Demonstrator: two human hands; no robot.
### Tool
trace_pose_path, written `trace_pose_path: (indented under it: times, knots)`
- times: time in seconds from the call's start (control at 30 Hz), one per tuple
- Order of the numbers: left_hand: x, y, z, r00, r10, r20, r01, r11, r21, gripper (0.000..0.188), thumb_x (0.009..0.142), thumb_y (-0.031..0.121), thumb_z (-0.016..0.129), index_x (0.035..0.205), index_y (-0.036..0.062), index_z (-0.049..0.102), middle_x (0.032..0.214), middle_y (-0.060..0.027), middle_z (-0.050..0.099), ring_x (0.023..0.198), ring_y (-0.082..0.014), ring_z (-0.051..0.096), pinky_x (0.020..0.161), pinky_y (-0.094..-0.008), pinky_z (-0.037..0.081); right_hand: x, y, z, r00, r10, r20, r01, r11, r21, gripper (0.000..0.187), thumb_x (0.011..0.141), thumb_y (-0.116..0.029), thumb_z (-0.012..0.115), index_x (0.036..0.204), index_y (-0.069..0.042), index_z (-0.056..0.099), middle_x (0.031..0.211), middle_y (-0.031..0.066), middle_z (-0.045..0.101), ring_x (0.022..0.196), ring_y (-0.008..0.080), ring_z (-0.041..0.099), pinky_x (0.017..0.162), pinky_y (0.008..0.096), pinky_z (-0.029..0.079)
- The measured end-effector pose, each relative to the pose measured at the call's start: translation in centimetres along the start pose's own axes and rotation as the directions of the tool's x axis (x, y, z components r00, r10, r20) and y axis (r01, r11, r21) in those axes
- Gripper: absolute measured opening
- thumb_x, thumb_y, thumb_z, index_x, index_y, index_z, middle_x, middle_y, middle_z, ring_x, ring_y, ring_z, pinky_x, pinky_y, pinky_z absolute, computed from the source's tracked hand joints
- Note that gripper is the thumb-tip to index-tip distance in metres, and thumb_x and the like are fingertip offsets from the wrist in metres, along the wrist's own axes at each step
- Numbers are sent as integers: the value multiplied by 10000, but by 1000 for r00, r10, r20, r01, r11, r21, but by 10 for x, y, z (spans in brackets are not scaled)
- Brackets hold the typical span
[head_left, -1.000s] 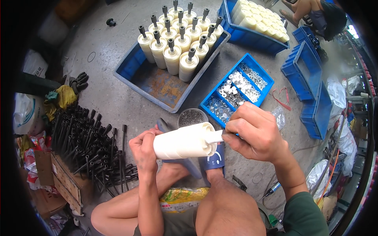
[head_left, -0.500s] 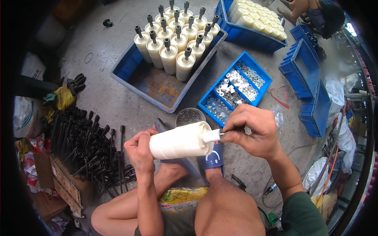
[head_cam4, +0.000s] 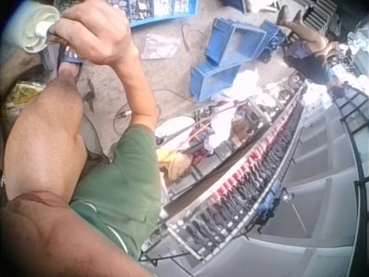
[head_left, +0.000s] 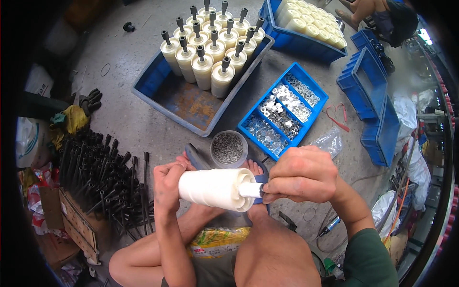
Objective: The person assembles cylindrical components by inserting metal pins and washers into a plastic cylinder using their hands.
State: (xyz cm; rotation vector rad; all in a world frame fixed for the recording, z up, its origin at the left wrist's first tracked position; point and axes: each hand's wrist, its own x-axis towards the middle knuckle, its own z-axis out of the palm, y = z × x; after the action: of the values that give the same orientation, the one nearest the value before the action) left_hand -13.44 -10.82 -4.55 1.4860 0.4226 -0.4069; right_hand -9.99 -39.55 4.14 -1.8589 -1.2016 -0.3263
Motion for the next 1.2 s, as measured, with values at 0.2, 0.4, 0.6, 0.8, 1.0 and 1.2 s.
trace_pose_path:
  times: [0.2,0.4,0.6,0.8,1.0,1.2]
  knots:
    - [1,-2,-13,998,9,58,-15,995,96,319,865,184,546,718,-61,688,718,-124,701,626,-157,622,639,-275,487,0,0,6,996,-71,44,69,996,57,202,813,-91,701,980,23,692,857,106,650,642,206,627,484,302,484]
    - [-3,9,-5,996,27,-90,-32,998,-51,323,862,157,525,731,-81,700,677,-75,673,595,-106,572,583,-246,419,11,0,4,964,265,-12,-260,953,155,249,734,-148,870,900,-35,722,804,90,695,648,225,670,541,311,521]
    - [-4,8,-8,993,77,-90,-77,997,-2,332,861,168,528,740,-91,696,660,-71,668,572,-108,565,568,-249,416,12,-1,2,975,221,8,-220,967,132,224,737,-129,865,890,-28,736,799,83,695,633,209,661,541,301,516]
    - [-5,12,-2,992,85,-97,-86,996,2,336,861,169,523,743,-95,695,658,-74,667,573,-110,567,560,-251,413,13,-2,0,979,203,4,-201,966,161,212,734,-89,844,899,-37,722,818,80,684,689,231,665,580,324,532]
    - [-7,10,-10,986,107,-125,-106,994,18,338,871,172,518,750,-90,693,660,-84,669,571,-123,570,563,-260,422,13,-1,3,976,217,-27,-210,966,149,217,733,-79,858,916,-34,750,813,91,708,654,215,669,568,309,527]
    - [-11,12,-18,980,102,-172,-97,995,34,340,889,177,517,747,-84,682,673,-88,672,577,-131,576,574,-264,433,15,1,6,974,226,-27,-216,952,215,214,739,-40,854,928,-27,756,834,107,721,678,214,686,577,301,537]
